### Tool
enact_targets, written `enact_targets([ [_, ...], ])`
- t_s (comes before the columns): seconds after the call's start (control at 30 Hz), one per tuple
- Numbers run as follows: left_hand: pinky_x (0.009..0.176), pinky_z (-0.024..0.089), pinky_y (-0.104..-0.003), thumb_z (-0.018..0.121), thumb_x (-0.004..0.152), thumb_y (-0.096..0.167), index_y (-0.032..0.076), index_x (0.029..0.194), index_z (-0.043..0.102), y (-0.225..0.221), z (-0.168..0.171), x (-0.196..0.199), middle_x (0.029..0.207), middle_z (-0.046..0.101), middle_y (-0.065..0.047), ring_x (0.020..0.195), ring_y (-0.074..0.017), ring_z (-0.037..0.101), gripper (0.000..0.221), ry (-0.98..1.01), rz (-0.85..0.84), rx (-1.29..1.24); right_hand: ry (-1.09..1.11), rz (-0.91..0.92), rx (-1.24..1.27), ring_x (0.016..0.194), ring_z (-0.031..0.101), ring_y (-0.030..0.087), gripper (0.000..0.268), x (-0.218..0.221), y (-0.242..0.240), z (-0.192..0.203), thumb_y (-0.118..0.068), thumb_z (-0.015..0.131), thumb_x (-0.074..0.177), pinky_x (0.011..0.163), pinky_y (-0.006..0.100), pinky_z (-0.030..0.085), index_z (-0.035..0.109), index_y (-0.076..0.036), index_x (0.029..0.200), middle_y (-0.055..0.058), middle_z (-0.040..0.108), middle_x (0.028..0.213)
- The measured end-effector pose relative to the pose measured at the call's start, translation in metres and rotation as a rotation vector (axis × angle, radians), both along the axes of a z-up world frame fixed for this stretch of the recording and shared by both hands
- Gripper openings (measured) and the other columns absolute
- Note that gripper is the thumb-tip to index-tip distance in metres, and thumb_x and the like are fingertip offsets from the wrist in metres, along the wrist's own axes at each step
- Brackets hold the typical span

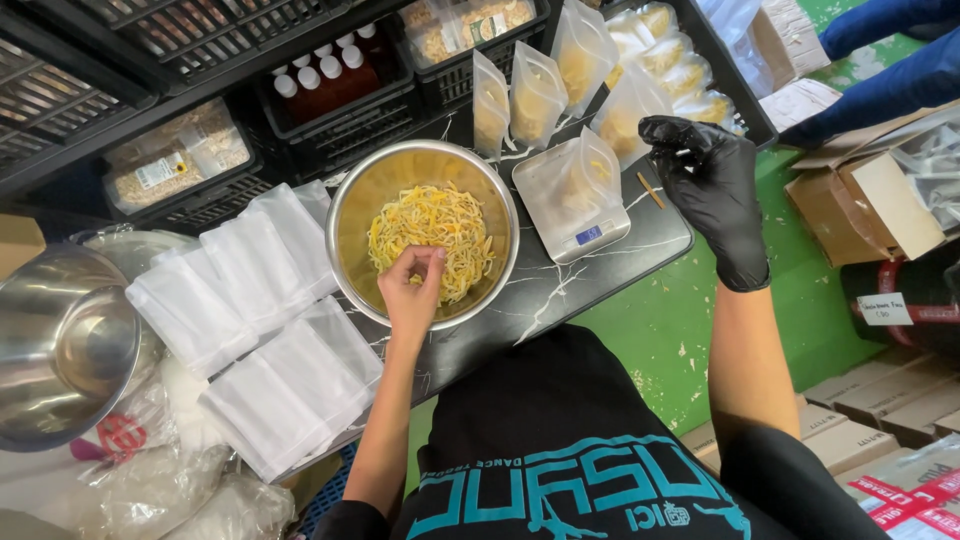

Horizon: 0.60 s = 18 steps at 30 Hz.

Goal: The person portions noodles from a large bowl into plastic bags using a measuring cup and their gloved hands, weighing the bags on a digital scale and then sealing them into larger outer bags.

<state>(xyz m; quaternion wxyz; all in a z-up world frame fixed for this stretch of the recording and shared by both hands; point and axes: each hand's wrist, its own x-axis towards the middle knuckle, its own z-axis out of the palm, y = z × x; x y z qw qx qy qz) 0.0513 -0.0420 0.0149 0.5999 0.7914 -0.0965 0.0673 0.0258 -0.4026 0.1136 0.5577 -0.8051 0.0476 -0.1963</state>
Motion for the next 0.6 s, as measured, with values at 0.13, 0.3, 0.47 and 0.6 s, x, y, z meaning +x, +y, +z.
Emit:
enact_targets([
  [0.13,0.055,0.048,-0.026,0.079,0.091,0.009,0.009,0.088,0.076,-0.003,0.004,0.001,0.068,0.072,-0.005,0.051,-0.0135,0.055,0.004,-0.011,0.001,-0.013,0.013,-0.002,0.013,0.086,0.063,0.016,0.019,-0.001,-0.007,-0.007,0.013,0.067,0.097,0.074,0.032,0.056,0.074,0.002,0.111,0.018,0.072,0.096],
  [0.3,0.057,0.052,-0.026,0.077,0.093,0.01,0.011,0.089,0.078,-0.008,0.002,0.002,0.072,0.075,-0.005,0.054,-0.0132,0.06,0.004,-0.008,-0.005,-0.022,0.0,-0.022,-0.029,0.087,0.065,0.02,0.018,-0.004,-0.02,-0.027,0.014,0.068,0.098,0.071,0.034,0.055,0.075,0.004,0.111,0.021,0.072,0.095],
  [0.47,0.056,0.051,-0.027,0.065,0.1,0.01,0.012,0.083,0.073,-0.011,-0.004,0.004,0.061,0.068,-0.002,0.049,-0.015,0.059,0.019,-0.031,-0.013,0.0,-0.01,-0.027,-0.058,0.089,0.067,0.023,0.017,-0.01,-0.019,-0.017,0.013,0.068,0.097,0.073,0.036,0.057,0.075,0.004,0.11,0.022,0.073,0.097],
  [0.6,0.053,0.048,-0.028,0.058,0.104,0.015,0.013,0.075,0.066,-0.013,-0.013,0.004,0.052,0.061,-0.001,0.045,-0.0155,0.055,0.03,-0.031,-0.038,0.04,-0.035,-0.023,-0.11,0.093,0.067,0.023,0.016,-0.012,-0.024,-0.019,0.013,0.068,0.097,0.074,0.038,0.056,0.076,0.006,0.109,0.023,0.073,0.097],
])
